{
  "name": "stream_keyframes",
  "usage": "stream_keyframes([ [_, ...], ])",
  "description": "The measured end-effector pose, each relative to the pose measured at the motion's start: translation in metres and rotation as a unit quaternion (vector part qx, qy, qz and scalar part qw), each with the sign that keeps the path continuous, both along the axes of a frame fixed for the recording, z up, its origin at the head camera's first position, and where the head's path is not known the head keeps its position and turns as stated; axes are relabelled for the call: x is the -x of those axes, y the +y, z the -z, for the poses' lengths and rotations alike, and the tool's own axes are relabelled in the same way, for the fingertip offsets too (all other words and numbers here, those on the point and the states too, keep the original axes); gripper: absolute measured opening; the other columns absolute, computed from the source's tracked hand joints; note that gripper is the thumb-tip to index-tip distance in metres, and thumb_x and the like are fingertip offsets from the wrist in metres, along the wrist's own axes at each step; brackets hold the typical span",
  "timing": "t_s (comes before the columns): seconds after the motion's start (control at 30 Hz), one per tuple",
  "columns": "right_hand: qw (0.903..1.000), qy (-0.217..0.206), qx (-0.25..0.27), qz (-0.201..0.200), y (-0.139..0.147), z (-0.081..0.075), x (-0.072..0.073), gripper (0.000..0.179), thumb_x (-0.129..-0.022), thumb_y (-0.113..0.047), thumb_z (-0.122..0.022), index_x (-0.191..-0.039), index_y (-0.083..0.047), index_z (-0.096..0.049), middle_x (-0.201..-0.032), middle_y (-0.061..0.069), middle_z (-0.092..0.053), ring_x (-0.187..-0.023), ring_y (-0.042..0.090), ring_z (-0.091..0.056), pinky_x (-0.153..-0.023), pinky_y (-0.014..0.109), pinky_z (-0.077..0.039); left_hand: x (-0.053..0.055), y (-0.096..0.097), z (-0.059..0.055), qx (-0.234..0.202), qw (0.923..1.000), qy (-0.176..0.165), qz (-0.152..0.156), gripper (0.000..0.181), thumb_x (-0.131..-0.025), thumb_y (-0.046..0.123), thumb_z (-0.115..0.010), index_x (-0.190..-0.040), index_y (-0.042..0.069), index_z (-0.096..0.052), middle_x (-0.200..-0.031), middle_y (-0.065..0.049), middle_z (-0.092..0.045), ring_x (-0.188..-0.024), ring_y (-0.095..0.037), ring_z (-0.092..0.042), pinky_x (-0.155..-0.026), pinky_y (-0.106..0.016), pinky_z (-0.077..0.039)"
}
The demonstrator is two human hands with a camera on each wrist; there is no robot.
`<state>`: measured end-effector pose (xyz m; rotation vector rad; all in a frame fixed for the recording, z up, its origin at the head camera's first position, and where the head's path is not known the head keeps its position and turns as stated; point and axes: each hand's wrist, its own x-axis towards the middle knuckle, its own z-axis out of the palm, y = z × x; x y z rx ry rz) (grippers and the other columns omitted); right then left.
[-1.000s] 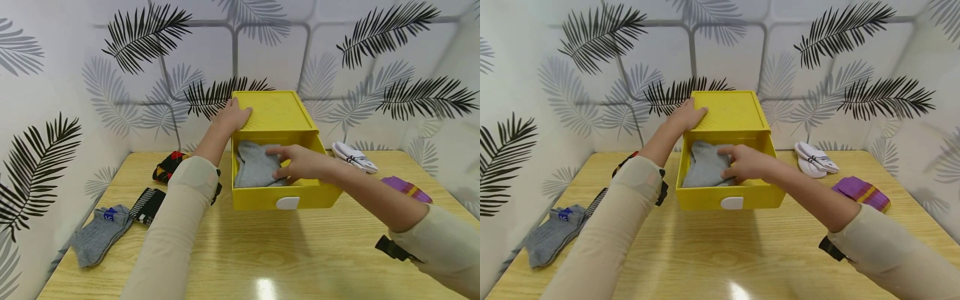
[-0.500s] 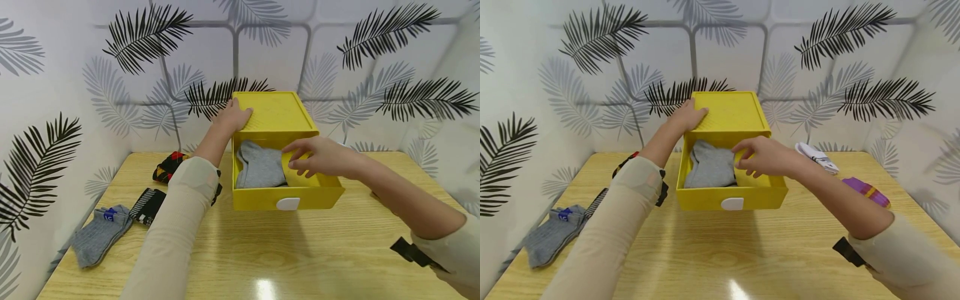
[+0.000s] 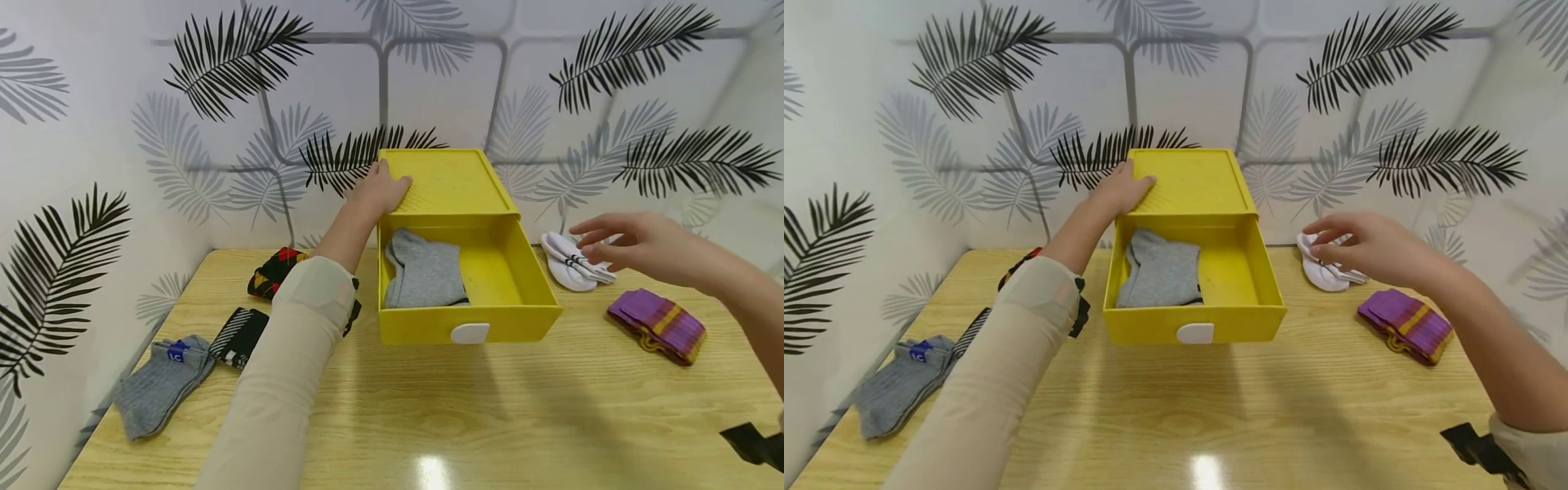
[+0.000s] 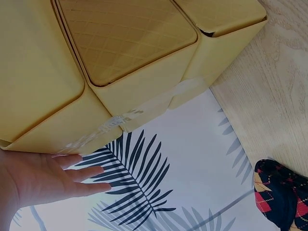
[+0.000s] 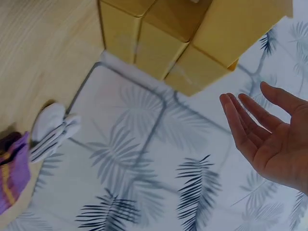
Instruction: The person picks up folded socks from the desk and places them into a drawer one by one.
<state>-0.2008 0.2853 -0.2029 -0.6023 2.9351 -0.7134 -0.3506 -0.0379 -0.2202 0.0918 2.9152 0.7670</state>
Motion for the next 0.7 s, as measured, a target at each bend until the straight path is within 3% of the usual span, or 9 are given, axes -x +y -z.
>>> stream_keyframes([
  [0.37,0.9988,-0.020,-0.024,0.037,0.087,0.066,0.028,0.037,-0.093,-0.010,-0.054,-0.126,0.007,-0.049,-0.106,0.021,-0.061,-0.081,0.018,-0.064,-0.065,0.027,-0.051,-0.001,0.000,0.000,0.003,1.0000,-0.001,-0.001,0.072,-0.096,0.053,-0.027,-0.148,0.016,0.006,-0.153,-0.002,0.002,-0.137,-0.032,-0.005,-0.106,-0.054,-0.005],
  [0.57,0.9985,-0.009,-0.025,0.048,0.129,0.104,0.043,0.034,-0.088,0.000,-0.054,-0.118,0.015,-0.050,-0.103,0.030,-0.059,-0.088,0.041,-0.060,-0.062,0.034,-0.052,-0.001,0.000,-0.001,0.003,1.0000,-0.006,-0.002,0.073,-0.096,0.053,-0.027,-0.148,0.016,0.007,-0.153,-0.001,0.003,-0.137,-0.032,-0.004,-0.106,-0.053,-0.005],
  [0.7,0.9941,-0.025,-0.054,0.091,0.155,0.129,0.047,0.036,-0.086,0.000,-0.052,-0.117,0.018,-0.048,-0.109,0.037,-0.052,-0.095,0.052,-0.053,-0.067,0.044,-0.051,0.000,0.000,-0.001,0.005,1.0000,-0.005,-0.001,0.073,-0.096,0.053,-0.026,-0.148,0.016,0.007,-0.153,-0.001,0.002,-0.137,-0.032,-0.004,-0.106,-0.053,-0.006],
])
